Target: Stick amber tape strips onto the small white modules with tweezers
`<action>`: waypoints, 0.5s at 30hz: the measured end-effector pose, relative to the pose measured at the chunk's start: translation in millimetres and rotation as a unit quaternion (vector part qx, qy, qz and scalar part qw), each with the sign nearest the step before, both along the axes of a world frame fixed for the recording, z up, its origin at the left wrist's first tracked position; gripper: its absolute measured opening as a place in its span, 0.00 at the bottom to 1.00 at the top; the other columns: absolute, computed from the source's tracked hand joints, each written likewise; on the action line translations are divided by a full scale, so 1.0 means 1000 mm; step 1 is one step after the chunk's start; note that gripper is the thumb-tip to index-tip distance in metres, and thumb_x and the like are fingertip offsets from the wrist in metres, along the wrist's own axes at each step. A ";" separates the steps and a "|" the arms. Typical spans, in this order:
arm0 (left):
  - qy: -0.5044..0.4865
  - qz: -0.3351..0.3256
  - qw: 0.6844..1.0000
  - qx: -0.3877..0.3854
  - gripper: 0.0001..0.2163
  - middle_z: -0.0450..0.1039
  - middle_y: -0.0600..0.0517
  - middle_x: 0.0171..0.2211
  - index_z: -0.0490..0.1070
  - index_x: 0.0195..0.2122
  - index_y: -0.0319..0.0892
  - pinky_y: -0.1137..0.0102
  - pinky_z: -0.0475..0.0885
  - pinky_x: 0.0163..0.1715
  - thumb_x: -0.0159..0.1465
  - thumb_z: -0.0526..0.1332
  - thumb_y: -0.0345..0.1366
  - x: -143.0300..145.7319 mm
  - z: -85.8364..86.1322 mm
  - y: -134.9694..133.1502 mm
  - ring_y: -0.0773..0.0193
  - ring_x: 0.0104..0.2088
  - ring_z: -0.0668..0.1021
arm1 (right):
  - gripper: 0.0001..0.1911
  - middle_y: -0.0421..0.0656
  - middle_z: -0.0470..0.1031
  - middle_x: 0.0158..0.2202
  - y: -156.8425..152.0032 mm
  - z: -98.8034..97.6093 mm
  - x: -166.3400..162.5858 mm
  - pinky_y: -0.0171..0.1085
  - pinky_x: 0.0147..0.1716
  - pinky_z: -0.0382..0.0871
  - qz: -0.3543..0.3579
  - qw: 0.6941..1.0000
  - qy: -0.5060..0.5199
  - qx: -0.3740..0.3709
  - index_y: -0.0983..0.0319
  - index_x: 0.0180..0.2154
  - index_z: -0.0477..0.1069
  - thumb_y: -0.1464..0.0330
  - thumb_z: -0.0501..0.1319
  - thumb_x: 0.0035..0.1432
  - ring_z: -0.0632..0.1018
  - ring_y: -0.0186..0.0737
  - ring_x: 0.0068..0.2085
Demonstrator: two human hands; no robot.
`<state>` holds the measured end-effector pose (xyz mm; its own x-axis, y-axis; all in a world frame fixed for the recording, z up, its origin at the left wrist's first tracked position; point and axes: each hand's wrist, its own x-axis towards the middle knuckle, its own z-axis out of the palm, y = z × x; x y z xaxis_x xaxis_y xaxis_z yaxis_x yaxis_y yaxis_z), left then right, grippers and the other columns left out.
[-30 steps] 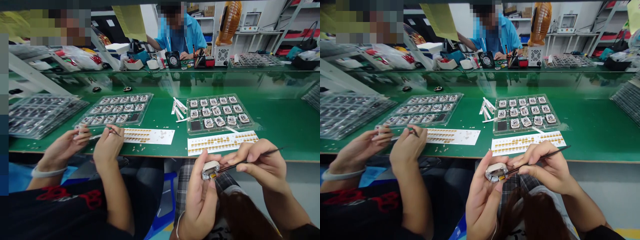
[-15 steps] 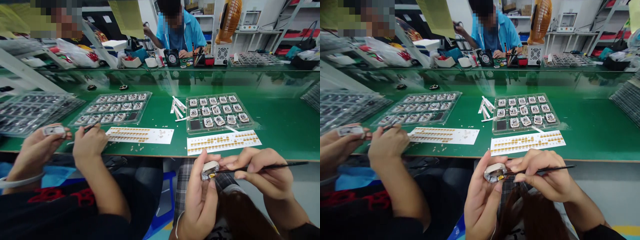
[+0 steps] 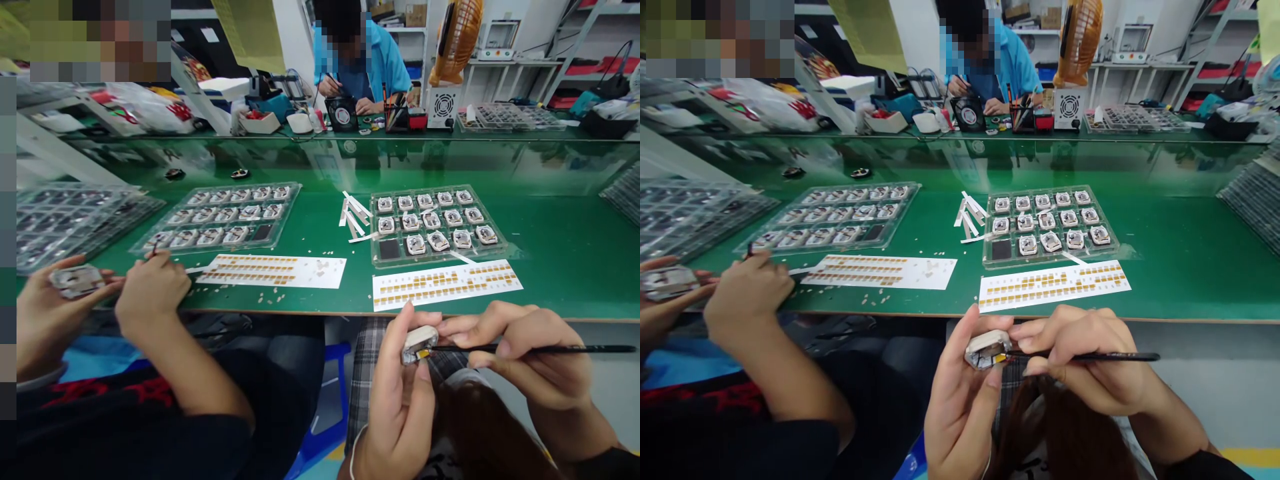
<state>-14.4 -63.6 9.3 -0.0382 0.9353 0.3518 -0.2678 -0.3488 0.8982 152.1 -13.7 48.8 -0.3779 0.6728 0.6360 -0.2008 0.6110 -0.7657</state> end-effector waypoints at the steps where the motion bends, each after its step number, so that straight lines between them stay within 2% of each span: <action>1: 0.002 0.003 1.000 -0.003 0.25 0.67 0.48 0.57 0.54 0.66 0.51 0.71 0.70 0.57 0.70 0.50 0.25 0.000 0.000 0.000 0.64 0.55 0.73 | 0.22 0.43 0.79 0.45 0.000 0.000 0.000 0.50 0.48 0.78 -0.002 1.000 -0.006 0.002 0.54 0.48 0.67 0.83 0.60 0.57 0.79 0.46 0.50; 9: 0.026 0.006 1.000 0.005 0.25 0.68 0.49 0.57 0.54 0.66 0.51 0.72 0.69 0.58 0.69 0.51 0.26 -0.005 -0.005 0.001 0.65 0.55 0.72 | 0.22 0.43 0.79 0.44 -0.004 -0.002 0.000 0.49 0.47 0.78 -0.021 0.999 -0.025 0.027 0.54 0.48 0.67 0.82 0.60 0.57 0.79 0.48 0.50; 12: 0.015 0.008 1.000 0.004 0.24 0.69 0.51 0.56 0.55 0.66 0.53 0.74 0.69 0.57 0.70 0.51 0.27 -0.002 -0.001 0.000 0.66 0.54 0.73 | 0.23 0.44 0.79 0.45 -0.006 -0.002 0.000 0.50 0.47 0.78 -0.029 0.999 -0.025 0.027 0.54 0.49 0.67 0.83 0.60 0.56 0.79 0.49 0.50; 15: -0.003 0.036 0.999 -0.015 0.22 0.70 0.51 0.54 0.59 0.64 0.54 0.72 0.69 0.57 0.70 0.51 0.29 0.004 0.005 -0.001 0.66 0.53 0.74 | 0.25 0.44 0.78 0.44 -0.008 -0.001 0.000 0.52 0.48 0.78 -0.034 0.999 -0.028 0.029 0.55 0.49 0.67 0.84 0.61 0.55 0.79 0.51 0.50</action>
